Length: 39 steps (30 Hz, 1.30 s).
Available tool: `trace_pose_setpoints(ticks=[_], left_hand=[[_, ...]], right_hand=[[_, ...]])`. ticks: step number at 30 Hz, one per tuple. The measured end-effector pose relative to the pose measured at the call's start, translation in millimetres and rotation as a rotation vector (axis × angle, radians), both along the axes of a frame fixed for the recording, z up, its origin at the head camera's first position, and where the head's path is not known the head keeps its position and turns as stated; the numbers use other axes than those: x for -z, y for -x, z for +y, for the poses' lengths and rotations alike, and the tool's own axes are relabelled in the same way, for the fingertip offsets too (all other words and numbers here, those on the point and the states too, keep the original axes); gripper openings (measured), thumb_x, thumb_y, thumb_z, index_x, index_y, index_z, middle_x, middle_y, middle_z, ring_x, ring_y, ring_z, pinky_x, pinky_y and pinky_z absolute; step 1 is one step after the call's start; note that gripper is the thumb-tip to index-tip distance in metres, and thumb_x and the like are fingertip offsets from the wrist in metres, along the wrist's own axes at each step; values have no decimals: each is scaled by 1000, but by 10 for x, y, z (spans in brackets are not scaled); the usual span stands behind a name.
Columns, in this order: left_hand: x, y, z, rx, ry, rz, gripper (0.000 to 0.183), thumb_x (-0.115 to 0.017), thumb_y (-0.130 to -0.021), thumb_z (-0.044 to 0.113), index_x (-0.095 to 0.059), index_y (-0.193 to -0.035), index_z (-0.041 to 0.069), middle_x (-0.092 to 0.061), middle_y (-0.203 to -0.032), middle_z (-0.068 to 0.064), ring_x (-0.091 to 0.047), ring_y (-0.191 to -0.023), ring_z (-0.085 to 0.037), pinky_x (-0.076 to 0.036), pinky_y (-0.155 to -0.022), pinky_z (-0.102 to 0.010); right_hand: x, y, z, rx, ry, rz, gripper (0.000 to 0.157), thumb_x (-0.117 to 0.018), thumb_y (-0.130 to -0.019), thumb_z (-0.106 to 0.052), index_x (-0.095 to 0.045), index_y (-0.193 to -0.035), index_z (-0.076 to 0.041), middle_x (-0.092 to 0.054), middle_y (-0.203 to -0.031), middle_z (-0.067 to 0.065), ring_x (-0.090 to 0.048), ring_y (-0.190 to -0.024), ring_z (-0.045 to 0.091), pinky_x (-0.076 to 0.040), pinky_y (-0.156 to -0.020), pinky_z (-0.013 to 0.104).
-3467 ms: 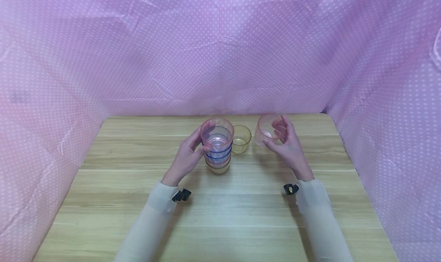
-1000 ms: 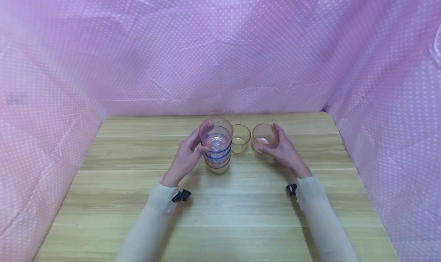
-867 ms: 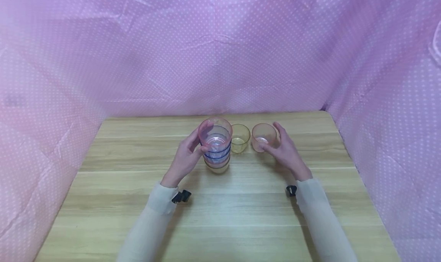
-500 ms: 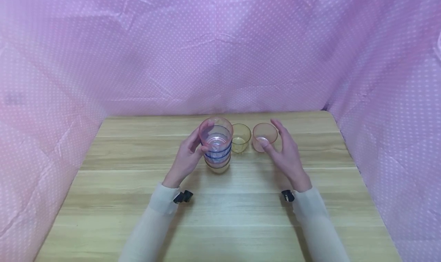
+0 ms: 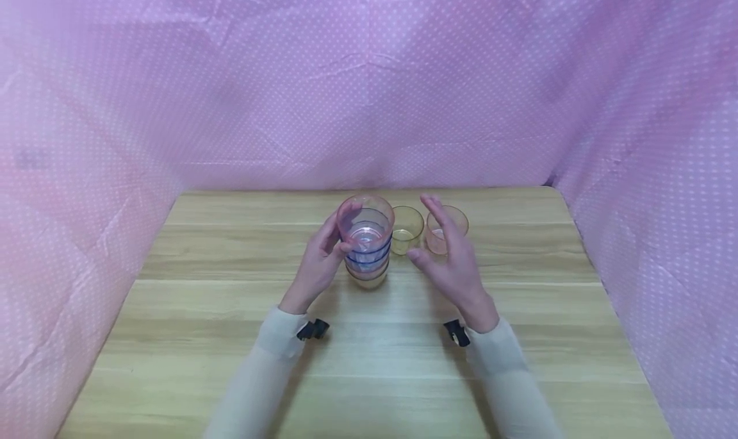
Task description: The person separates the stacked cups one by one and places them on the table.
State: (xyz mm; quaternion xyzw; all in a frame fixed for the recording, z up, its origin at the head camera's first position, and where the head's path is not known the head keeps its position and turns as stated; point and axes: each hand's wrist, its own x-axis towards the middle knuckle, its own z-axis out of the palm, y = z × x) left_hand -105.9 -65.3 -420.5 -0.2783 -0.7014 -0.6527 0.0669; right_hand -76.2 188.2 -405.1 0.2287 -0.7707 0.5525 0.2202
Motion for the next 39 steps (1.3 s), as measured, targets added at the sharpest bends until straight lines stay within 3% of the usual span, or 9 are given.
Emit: trace_pose_setpoints(ticks=[4, 15, 19, 23, 26, 30, 32, 36, 39], left_hand=[[5, 0, 7, -9, -1, 1, 91, -55, -93, 62, -38, -158, 1, -49, -156, -16, -42, -148, -27, -33, -124, -39], [-14, -35, -15, -38, 39, -41, 95, -54, -92, 64, -37, -158, -2, -44, -159, -20, -41, -148, -32, -34, -123, -35], [-20, -35, -22, -13, 43, -31, 94, -54, -93, 63, -32, -160, 0, -39, -162, -18, -38, -150, -31, -32, -124, -35], [-9, -42, -40, 22, 23, -53, 98, -55, -94, 62, -18, -165, 4, -23, -170, -16, -30, -153, -29, -28, -126, -34], [4, -53, -73, 45, 25, -95, 102, -58, -92, 63, -15, -166, 8, -15, -172, -14, -25, -155, -27, -25, -127, -34], [16, -69, -147, 50, 86, -178, 106, -65, -86, 71, -24, -166, 15, -26, -170, -9, -31, -153, -24, -28, -126, -37], [24, -66, -181, 52, 117, -197, 101, -71, -87, 65, -29, -165, 16, -35, -166, -8, -37, -150, -24, -31, -125, -37], [36, -46, -210, 60, 152, -185, 83, -80, -93, 30, -36, -161, 10, -46, -159, -13, -46, -145, -27, -36, -122, -36], [39, -37, -212, 54, 165, -172, 79, -79, -93, 15, -38, -160, 8, -49, -156, -15, -49, -142, -27, -38, -121, -34]], right_hand=[[-57, -3, -139, -60, 13, -4, 88, -71, -92, -57, -45, -155, -1, -47, -158, 15, -41, -148, 25, -33, -124, 33], [-74, 70, -374, -130, 16, -19, 81, -77, -92, -37, -43, -155, 1, -52, -153, 16, -49, -142, 21, -36, -123, 34], [-62, 91, -404, -125, -1, 7, 79, -82, -89, -15, -41, -153, 5, -55, -150, 16, -52, -139, 21, -36, -122, 33], [-55, 105, -420, -126, 2, 9, 81, -81, -81, 7, -42, -152, 7, -57, -148, 17, -54, -138, 19, -37, -121, 31], [-59, 106, -425, -136, 10, 7, 82, -80, -80, 11, -42, -153, 5, -57, -147, 18, -54, -138, 19, -39, -120, 29], [-69, 101, -424, -156, 23, 9, 83, -79, -80, 14, -43, -154, 1, -58, -146, 20, -55, -137, 20, -41, -118, 29], [-71, 105, -421, -166, 28, 12, 84, -78, -80, 16, -43, -154, 1, -58, -146, 21, -55, -137, 20, -42, -118, 30], [-69, 117, -404, -189, 32, -8, 86, -78, -79, 17, -41, -155, 1, -55, -148, 21, -53, -139, 19, -41, -119, 31], [-75, 133, -383, -201, 24, -44, 84, -82, -84, 4, -38, -157, 1, -53, -151, 21, -51, -141, 21, -40, -119, 31]])
